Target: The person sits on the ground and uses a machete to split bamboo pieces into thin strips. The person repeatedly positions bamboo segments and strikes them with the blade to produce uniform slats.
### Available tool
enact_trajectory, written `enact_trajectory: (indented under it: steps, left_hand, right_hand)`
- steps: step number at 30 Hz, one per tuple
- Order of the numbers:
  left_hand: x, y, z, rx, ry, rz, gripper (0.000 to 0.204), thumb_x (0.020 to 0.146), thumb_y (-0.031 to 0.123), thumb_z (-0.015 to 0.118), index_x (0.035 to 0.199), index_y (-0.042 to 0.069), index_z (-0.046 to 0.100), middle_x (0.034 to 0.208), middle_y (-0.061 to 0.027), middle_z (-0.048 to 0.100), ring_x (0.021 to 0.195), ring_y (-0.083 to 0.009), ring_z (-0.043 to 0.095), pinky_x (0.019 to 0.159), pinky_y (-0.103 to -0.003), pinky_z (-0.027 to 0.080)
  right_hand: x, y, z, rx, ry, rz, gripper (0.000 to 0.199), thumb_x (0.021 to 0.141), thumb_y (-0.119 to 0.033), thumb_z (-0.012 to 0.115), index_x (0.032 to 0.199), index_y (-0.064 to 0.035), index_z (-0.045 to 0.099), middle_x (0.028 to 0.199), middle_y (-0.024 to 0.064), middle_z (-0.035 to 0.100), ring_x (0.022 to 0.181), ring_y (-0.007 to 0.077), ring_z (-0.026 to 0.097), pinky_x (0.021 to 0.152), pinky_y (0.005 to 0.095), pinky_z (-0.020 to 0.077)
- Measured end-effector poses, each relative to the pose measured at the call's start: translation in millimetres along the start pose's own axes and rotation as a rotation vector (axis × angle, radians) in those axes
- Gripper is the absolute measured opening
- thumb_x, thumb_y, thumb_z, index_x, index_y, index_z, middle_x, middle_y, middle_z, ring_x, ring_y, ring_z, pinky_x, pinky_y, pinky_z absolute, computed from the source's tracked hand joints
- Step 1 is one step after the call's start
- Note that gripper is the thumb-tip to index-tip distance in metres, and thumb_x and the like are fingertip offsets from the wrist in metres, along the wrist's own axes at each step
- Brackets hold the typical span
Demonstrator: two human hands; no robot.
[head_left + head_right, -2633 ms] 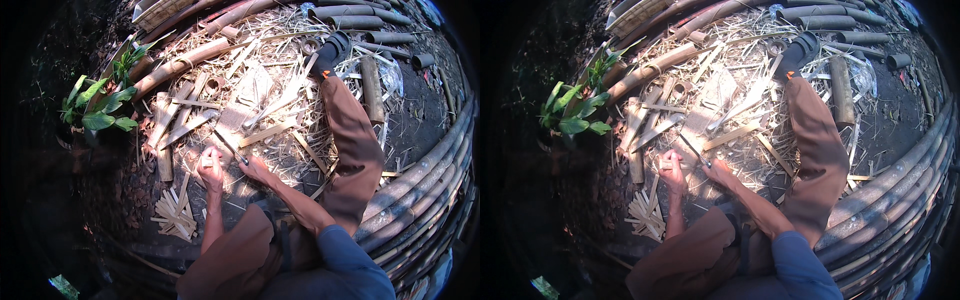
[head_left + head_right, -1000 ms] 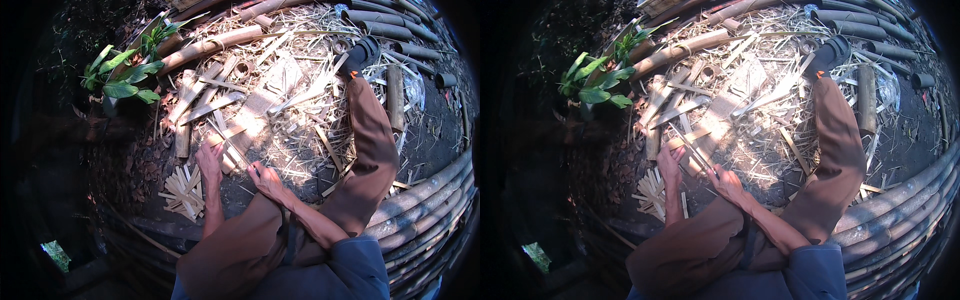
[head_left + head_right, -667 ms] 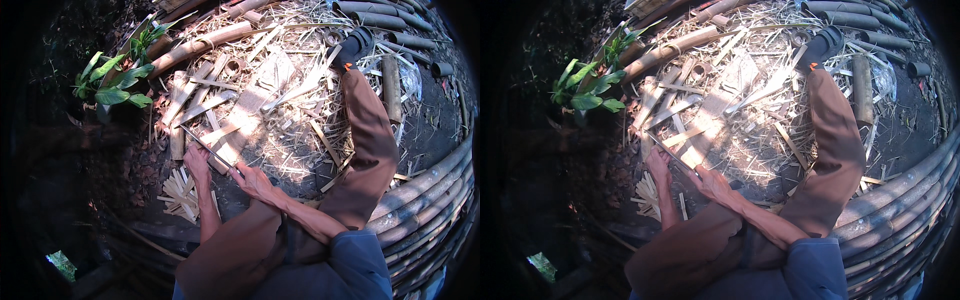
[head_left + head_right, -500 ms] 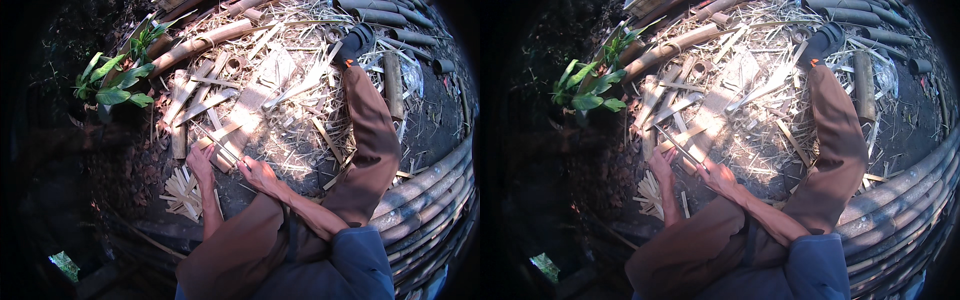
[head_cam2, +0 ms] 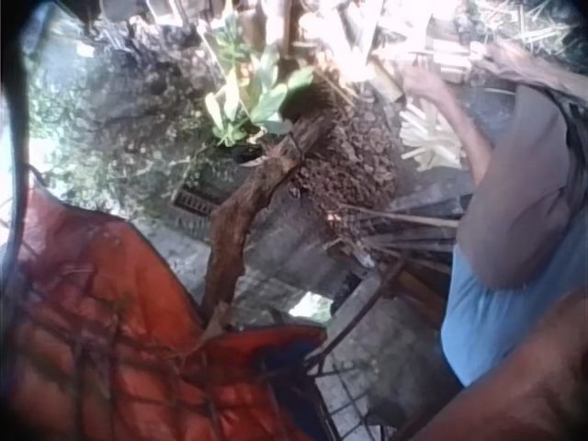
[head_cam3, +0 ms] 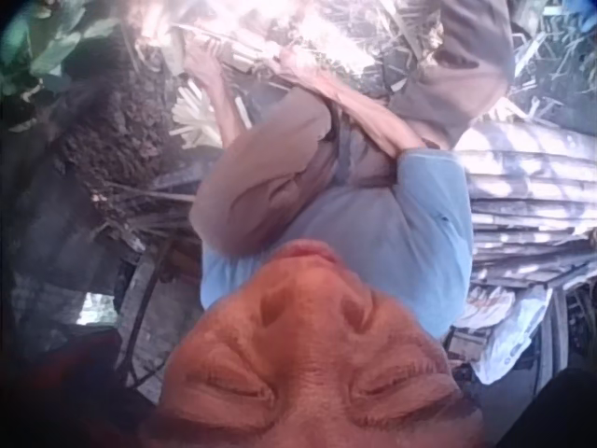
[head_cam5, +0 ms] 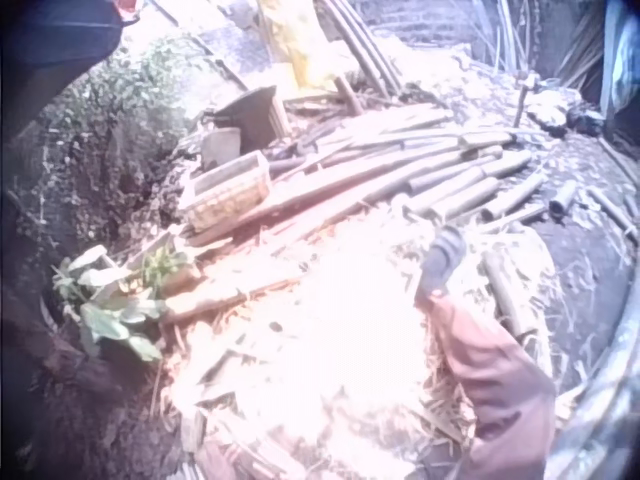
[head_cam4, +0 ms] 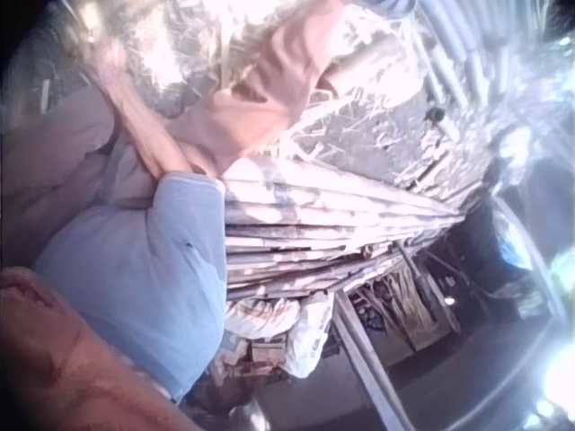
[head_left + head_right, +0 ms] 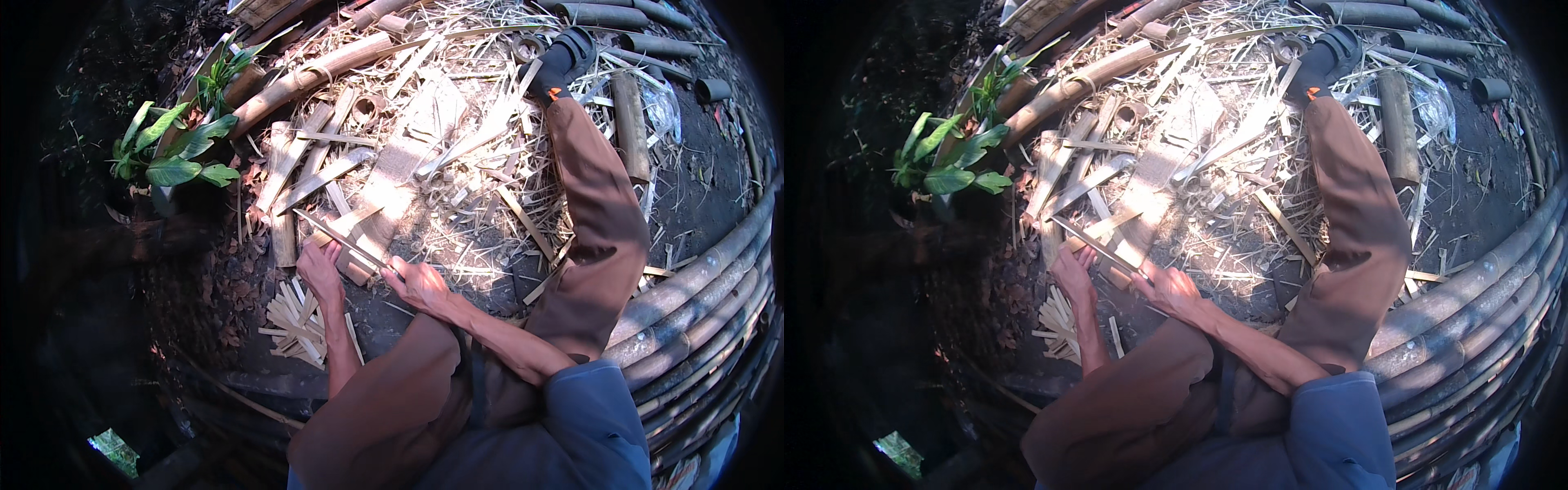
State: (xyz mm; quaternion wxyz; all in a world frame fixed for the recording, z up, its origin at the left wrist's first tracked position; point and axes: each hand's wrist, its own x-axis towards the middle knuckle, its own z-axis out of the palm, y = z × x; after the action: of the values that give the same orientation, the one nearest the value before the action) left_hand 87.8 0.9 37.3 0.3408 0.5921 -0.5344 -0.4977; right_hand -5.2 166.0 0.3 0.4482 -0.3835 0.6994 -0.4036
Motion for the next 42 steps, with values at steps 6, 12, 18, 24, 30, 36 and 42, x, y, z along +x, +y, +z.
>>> enact_trajectory:
  steps: [6, 12, 18, 24, 30, 36, 42]
  left_hand:
    - [-4, 12, 6, -0.026, -0.040, 0.023, 0.043, 0.100, 0.019, 0.035, 0.100, -0.019, 0.053, 0.099, -0.0251, 0.063, 0.087, -0.0340, 0.070, 0.075, -0.034, 0.061]
    - [-8, 17, 14, -0.003, -0.091, 0.106, 0.045, 0.101, 0.021, 0.034, 0.096, -0.019, 0.053, 0.099, -0.0264, 0.063, 0.088, -0.0347, 0.070, 0.076, -0.034, 0.060]
    - [4, 7, 5, 0.077, -0.115, 0.116, 0.046, 0.102, 0.027, 0.036, 0.114, -0.014, 0.053, 0.108, -0.0240, 0.063, 0.093, -0.0285, 0.067, 0.076, -0.030, 0.058]
    - [42, -12, 2, -0.340, -0.224, 0.181, 0.048, 0.102, 0.040, 0.046, 0.119, -0.004, 0.056, 0.111, -0.0153, 0.062, 0.090, -0.0190, 0.063, 0.074, -0.032, 0.057]
    - [44, -14, 4, 0.049, 0.097, 0.091, 0.076, 0.099, 0.055, 0.038, 0.121, -0.016, 0.050, 0.090, -0.0202, 0.064, 0.067, -0.0254, 0.066, 0.065, -0.030, 0.060]
    - [47, -35, 20, 0.019, -0.015, 0.291, 0.031, 0.099, 0.019, 0.057, 0.124, 0.000, 0.053, 0.107, -0.0142, 0.066, 0.080, -0.0183, 0.065, 0.074, -0.027, 0.056]
    - [73, -67, 66, 0.024, -0.359, 0.316, 0.027, 0.101, 0.020, 0.052, 0.119, 0.000, 0.052, 0.102, -0.0117, 0.066, 0.098, -0.0147, 0.060, 0.085, -0.031, 0.049]
  right_hand:
    - [4, 14, -7, 0.027, 0.100, 0.018, 0.045, 0.100, -0.044, 0.042, 0.094, -0.0009, 0.052, 0.068, 0.0274, 0.060, 0.071, 0.0480, 0.061, 0.066, 0.0548, 0.0464]
    - [14, 40, -4, -0.042, 0.153, 0.116, 0.043, 0.099, -0.043, 0.045, 0.099, -0.0017, 0.054, 0.063, 0.0253, 0.060, 0.068, 0.0479, 0.061, 0.065, 0.0554, 0.0473]
    - [11, 63, -3, -0.019, 0.199, 0.228, 0.042, 0.099, -0.042, 0.046, 0.092, -0.0016, 0.057, 0.072, 0.0268, 0.063, 0.075, 0.0474, 0.063, 0.068, 0.0552, 0.0465]
    - [15, 71, -12, 0.246, 0.137, 0.326, 0.051, 0.098, -0.046, 0.045, 0.087, 0.0013, 0.059, 0.070, 0.0243, 0.059, 0.070, 0.0383, 0.061, 0.069, 0.0501, 0.0440]
    - [4, 58, -6, 0.136, 0.185, 0.260, 0.046, 0.099, -0.042, 0.046, 0.092, 0.0027, 0.056, 0.070, 0.0261, 0.058, 0.068, 0.0418, 0.058, 0.067, 0.0499, 0.0429]
    - [1, 25, -3, 0.118, 0.136, 0.206, 0.047, 0.100, -0.045, 0.045, 0.111, -0.0004, 0.057, 0.067, 0.0228, 0.057, 0.065, 0.0365, 0.059, 0.066, 0.0475, 0.0448]
    - [2, 29, -17, 0.131, 0.329, 0.189, 0.050, 0.096, -0.046, 0.052, 0.119, -0.0015, 0.055, 0.063, 0.0194, 0.061, 0.065, 0.0351, 0.065, 0.063, 0.0443, 0.0475]
